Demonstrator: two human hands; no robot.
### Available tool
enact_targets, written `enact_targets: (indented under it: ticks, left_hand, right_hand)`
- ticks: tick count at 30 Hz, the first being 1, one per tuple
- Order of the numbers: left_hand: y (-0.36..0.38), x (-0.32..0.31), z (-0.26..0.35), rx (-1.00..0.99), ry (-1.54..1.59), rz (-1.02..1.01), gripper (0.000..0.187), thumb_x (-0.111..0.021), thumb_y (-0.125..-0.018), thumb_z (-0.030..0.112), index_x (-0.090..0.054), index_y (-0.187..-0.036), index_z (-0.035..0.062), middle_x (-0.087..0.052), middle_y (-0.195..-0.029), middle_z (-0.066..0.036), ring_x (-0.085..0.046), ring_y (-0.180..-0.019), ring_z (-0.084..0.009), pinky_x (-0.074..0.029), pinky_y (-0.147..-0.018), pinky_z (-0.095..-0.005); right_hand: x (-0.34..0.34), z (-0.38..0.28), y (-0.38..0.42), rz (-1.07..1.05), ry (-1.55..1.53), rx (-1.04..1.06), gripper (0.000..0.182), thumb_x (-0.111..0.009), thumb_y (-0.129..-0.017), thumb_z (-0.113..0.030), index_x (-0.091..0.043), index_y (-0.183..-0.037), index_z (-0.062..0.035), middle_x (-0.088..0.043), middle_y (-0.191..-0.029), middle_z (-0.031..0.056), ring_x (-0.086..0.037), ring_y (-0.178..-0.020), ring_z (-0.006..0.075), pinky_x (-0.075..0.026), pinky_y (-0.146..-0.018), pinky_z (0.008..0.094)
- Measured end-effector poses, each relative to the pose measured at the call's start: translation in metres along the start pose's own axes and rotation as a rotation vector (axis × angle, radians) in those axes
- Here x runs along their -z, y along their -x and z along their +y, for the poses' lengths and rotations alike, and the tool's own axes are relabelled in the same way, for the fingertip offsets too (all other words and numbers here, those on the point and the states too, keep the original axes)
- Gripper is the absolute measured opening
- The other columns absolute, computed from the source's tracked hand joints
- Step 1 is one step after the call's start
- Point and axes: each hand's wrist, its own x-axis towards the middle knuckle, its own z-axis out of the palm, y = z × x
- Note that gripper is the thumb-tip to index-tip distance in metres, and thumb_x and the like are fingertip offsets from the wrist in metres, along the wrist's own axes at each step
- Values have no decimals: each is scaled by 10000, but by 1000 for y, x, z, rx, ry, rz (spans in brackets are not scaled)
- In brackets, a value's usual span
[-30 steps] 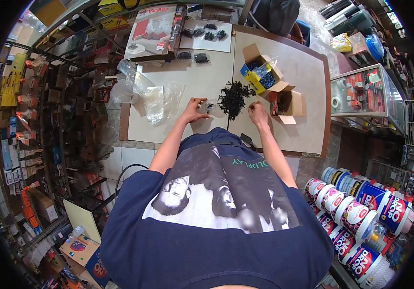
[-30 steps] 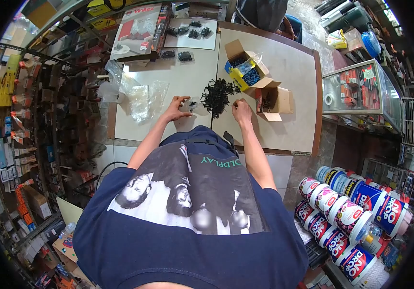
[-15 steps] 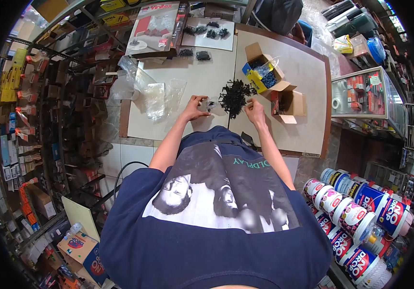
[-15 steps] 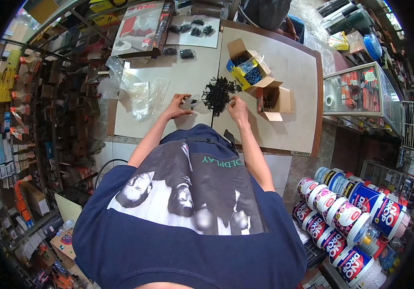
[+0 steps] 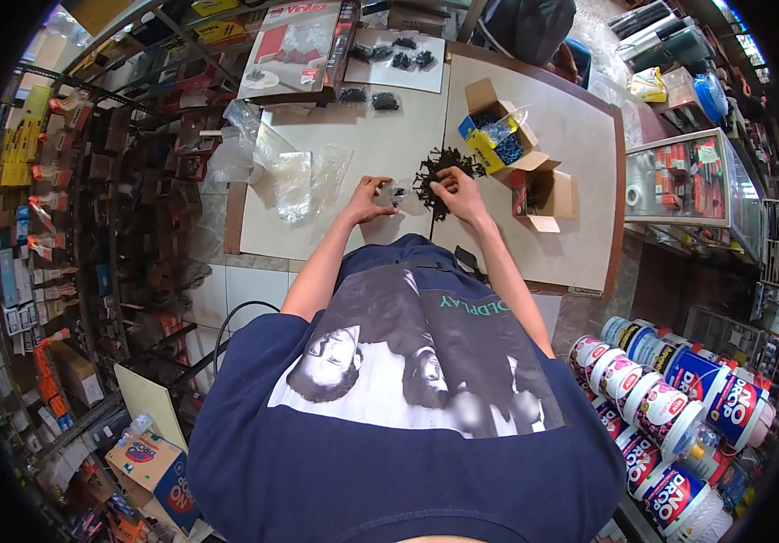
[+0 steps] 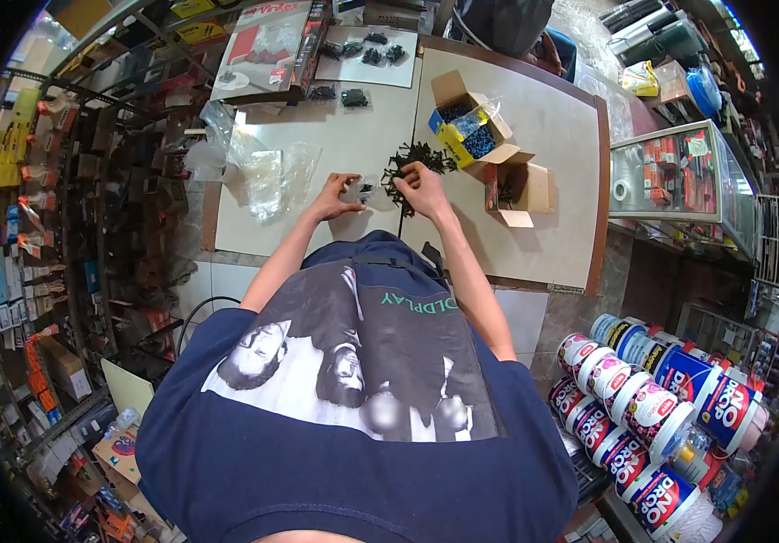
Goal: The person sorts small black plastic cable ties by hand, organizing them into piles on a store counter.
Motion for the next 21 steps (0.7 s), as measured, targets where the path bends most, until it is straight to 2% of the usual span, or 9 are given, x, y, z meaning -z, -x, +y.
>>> enact_targets:
  ticks: [2,3,4,7,10,12,14,16,21]
  left_hand:
    - [-1,0,-2,-3,-10,2,822,-837,-554,301,-448,-1264,161,-393,-1178,-137,-525,-991,-265,-460,-898,-361]
    - [-2,-1,-2,-6,-21,5,820,-836,-555,299,-447,-1264,158,-394,-1176,-137,-526,-985,-266,-460,-897,-362]
    - [-1,0,1,-7,-21,0,820,-836,-555,299,-447,-1264,158,-394,-1176,-137,-526,-985,-266,-460,-897,-362]
    - [0,0,6,15,-8,17,814,-813,-603,292,-410,-1304,201,-377,-1150,-138,-508,-979,-273,-454,-899,-359]
    - [-2,-3,4,7,-36,17,787,-801,-623,290,-418,-1309,233,-379,-1137,-138,-506,-963,-271,-450,-895,-355]
    - [-3,-4,1,-7,-95,29,727,-806,-608,274,-483,-1260,260,-404,-1132,-123,-528,-956,-243,-452,-903,-345]
    - [-4,-5,-1,-3,-87,34,705,-803,-612,276,-497,-1248,253,-404,-1132,-122,-527,-956,-244,-451,-904,-345]
    - [-4,-6,-3,1,-77,40,683,-799,-617,277,-511,-1236,246,-403,-1132,-122,-526,-956,-244,-450,-906,-345]
    - [-4,-6,-4,5,-47,33,689,-796,-624,283,-498,-1244,245,-401,-1135,-123,-523,-966,-244,-447,-908,-351]
  right_hand:
    - [8,19,4,51,64,-71,326,-686,-761,-204,-579,-975,18,-624,-755,89,-593,-679,150,-493,-638,276]
    - [13,25,8,55,73,-121,310,-674,-765,-210,-590,-963,13,-645,-802,117,-623,-734,195,-501,-680,305]
    - [15,43,10,57,72,-125,310,-674,-765,-210,-590,-963,13,-645,-802,117,-623,-734,195,-501,-680,305]
    - [20,76,20,90,198,-250,329,-661,-751,-216,-593,-992,-2,-656,-894,173,-637,-846,269,-492,-755,348]
    - [19,94,27,73,214,-251,325,-663,-735,-184,-589,-994,-3,-651,-882,169,-632,-844,267,-491,-755,346]
    - [17,95,26,85,224,-235,316,-660,-728,-161,-589,-993,-5,-643,-899,168,-627,-846,269,-489,-757,350]
    - [14,86,25,96,230,-218,309,-657,-721,-138,-588,-992,-7,-635,-916,167,-622,-848,271,-487,-758,353]
    - [12,79,21,224,294,-116,301,-660,-713,-106,-590,-991,-15,-616,-959,154,-613,-843,270,-484,-751,364]
    - [6,84,4,203,302,-58,288,-660,-715,-87,-590,-988,-24,-610,-984,140,-609,-858,277,-481,-751,363]
